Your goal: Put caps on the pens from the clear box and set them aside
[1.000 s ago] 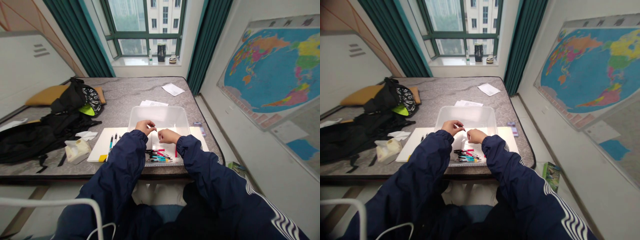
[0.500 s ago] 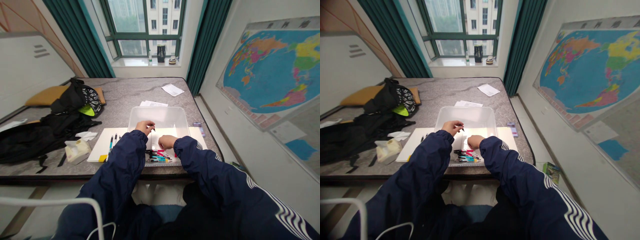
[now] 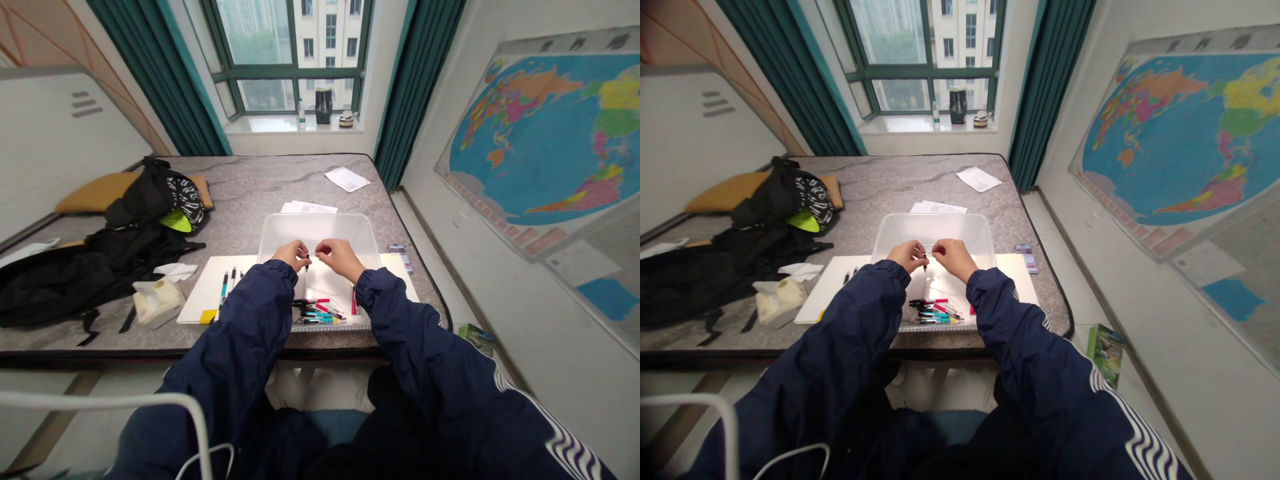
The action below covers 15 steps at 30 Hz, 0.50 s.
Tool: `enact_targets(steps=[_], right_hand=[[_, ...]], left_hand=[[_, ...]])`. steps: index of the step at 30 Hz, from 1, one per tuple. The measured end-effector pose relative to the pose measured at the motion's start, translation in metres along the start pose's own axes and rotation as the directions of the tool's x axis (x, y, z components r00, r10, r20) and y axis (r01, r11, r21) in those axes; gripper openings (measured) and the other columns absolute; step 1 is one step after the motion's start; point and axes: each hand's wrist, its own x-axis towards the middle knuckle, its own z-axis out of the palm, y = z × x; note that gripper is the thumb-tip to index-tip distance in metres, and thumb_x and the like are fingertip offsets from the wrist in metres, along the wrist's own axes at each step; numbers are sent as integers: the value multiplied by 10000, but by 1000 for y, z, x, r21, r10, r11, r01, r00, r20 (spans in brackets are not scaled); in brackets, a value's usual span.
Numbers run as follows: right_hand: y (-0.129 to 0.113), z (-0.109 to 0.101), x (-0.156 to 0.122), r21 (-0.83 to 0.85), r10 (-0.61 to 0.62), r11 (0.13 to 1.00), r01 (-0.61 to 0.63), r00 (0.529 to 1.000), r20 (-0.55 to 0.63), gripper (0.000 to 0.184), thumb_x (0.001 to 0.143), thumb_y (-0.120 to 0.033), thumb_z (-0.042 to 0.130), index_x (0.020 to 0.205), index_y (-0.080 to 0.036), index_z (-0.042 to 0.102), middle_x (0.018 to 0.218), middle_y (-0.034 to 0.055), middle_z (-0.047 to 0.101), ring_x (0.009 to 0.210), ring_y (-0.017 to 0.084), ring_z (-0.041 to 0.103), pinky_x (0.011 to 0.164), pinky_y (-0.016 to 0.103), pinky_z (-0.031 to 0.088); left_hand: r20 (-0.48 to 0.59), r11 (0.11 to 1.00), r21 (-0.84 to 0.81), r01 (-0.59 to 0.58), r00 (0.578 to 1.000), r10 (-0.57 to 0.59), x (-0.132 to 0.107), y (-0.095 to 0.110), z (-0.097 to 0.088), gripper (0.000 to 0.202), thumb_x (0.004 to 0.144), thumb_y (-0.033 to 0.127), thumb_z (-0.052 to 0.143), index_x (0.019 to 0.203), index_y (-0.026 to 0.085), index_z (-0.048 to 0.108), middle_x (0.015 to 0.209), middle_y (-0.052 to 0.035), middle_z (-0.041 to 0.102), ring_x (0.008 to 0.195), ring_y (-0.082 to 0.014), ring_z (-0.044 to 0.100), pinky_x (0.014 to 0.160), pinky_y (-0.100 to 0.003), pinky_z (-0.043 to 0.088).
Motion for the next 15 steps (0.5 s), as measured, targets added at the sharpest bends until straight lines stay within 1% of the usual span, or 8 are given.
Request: enact_targets(steps=[2, 3, 8, 13, 15], right_hand=[[0, -1, 0, 5, -20, 1000, 20, 999, -34, 130, 800, -174, 609, 875, -155, 713, 822, 36, 696, 750, 126, 605, 766, 236, 426], [-1, -1, 0, 7, -36, 999, 36, 999, -34, 135, 802, -162, 605, 879, -157, 716, 841, 38, 695, 758, 127, 604, 777, 240, 427], [-3, -1, -1, 25, -132, 991, 132, 991, 12, 159, 796, -99, 600, 866, -157, 731, 841, 44, 676, 772, 130, 589, 775, 245, 425], [-3, 1, -2, 53, -175, 983, 176, 984, -29, 192, 815, -84, 583, 902, -162, 736, 851, 46, 664, 786, 130, 579, 766, 241, 424], [-2, 2, -2, 61, -189, 980, 191, 982, -25, 201, 816, -82, 581, 910, -167, 738, 850, 44, 660, 782, 129, 578, 764, 241, 424]], left_hand=[[30, 1000, 18, -26, 999, 25, 1, 0, 0, 199, 675, 265, 727, 806, 198, 593, 790, -20, 722, 725, -163, 665, 762, -293, 504], [47, 999, 27, -38, 998, 36, 2, 0, -1, 187, 675, 267, 726, 785, 196, 592, 786, -19, 721, 731, -164, 666, 764, -292, 503], [71, 996, 57, -64, 996, 60, 3, 1, 0, 177, 676, 267, 720, 789, 188, 607, 792, -18, 719, 733, -158, 667, 770, -277, 502], [75, 996, 66, -59, 996, 54, 2, 2, -1, 164, 683, 258, 716, 794, 188, 618, 795, -15, 722, 728, -151, 669, 782, -267, 503], [81, 996, 67, -59, 995, 53, 1, 2, -1, 160, 684, 255, 713, 794, 187, 620, 797, -17, 723, 727, -153, 669, 786, -269, 503]])
